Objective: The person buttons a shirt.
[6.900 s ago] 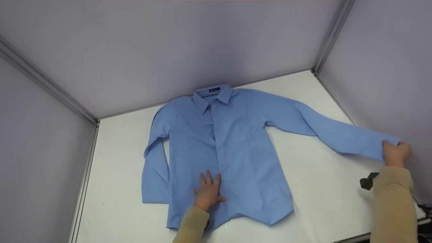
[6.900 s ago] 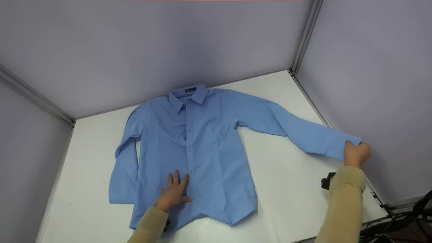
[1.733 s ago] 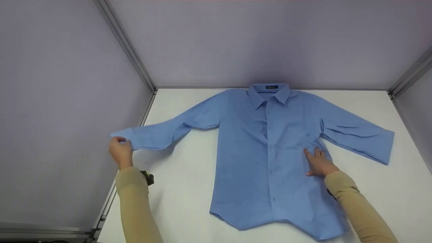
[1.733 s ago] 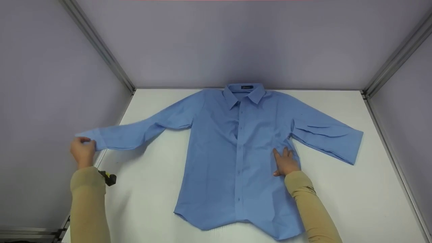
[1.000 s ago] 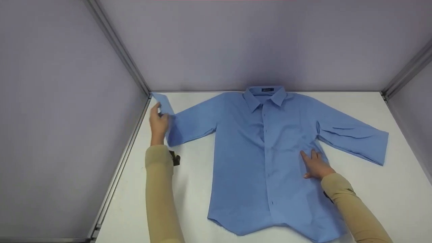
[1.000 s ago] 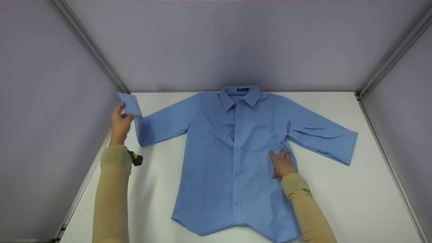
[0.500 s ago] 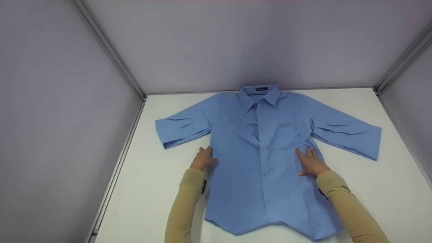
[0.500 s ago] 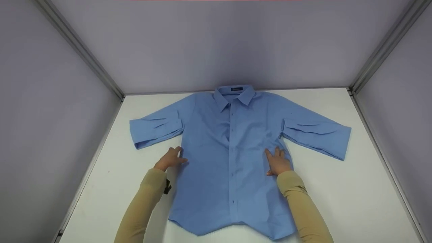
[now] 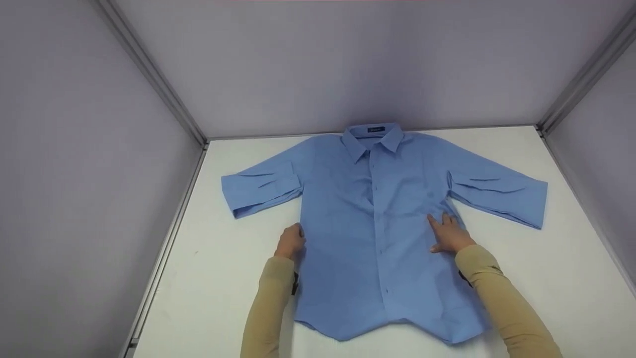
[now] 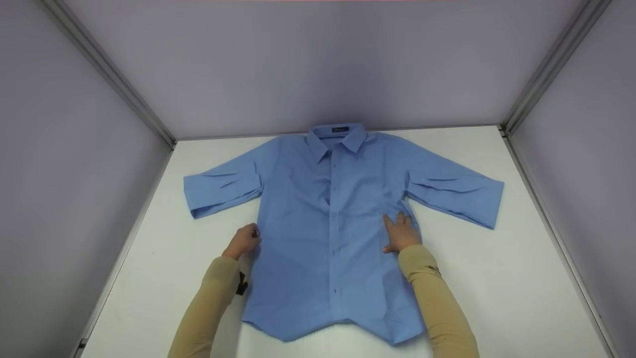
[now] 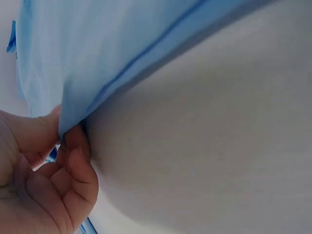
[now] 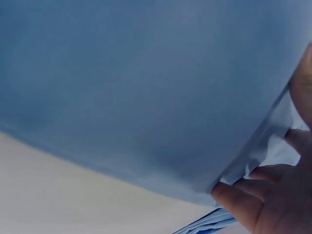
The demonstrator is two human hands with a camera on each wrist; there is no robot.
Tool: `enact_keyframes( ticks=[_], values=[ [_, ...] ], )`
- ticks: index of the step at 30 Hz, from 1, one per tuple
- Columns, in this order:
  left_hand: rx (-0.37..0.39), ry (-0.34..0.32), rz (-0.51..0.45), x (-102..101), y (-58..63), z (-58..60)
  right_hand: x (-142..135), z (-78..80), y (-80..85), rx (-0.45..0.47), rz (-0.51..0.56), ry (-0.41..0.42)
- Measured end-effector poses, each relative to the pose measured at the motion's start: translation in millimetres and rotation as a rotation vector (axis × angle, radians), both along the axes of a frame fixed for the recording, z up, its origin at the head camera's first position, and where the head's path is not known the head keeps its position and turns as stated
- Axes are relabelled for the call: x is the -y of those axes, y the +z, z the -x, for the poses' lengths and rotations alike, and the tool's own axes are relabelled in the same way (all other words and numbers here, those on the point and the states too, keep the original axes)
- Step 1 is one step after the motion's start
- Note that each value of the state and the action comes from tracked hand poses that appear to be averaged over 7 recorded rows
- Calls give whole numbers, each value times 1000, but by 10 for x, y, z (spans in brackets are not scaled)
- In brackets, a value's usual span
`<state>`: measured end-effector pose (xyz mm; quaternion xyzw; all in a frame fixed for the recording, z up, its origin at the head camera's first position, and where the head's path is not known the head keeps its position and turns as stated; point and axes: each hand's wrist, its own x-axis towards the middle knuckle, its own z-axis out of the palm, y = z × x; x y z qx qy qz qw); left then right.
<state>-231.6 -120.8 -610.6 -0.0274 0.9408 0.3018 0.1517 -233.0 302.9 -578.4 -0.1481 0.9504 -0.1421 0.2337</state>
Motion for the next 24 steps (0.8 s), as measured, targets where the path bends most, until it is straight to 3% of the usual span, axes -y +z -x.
enact_keyframes(
  ticks=[2, 5, 9, 12, 17, 21, 24],
  values=[
    [-37, -2, -14, -35, 189, -88, -4, 12, -5, -4, 10, -9],
    [-53, -57, -86, 5, 269, -157, -26, 8, 1, 5, 80, -21],
    [73, -190, -258, 107, 302, -321, -138, -103, -1, -12, 220, -33],
    [182, -278, -368, 174, 310, -505, -279, -285, 3, -75, 306, -60],
    [254, -366, -443, 231, 302, -827, -541, -707, 59, -120, 305, -161],
    [352, -421, -487, 262, 318, -1010, -681, -1009, 117, 34, 357, -177],
    [418, -444, -521, 257, 317, -1111, -746, -1166, 144, 211, 505, -88]
  ],
)
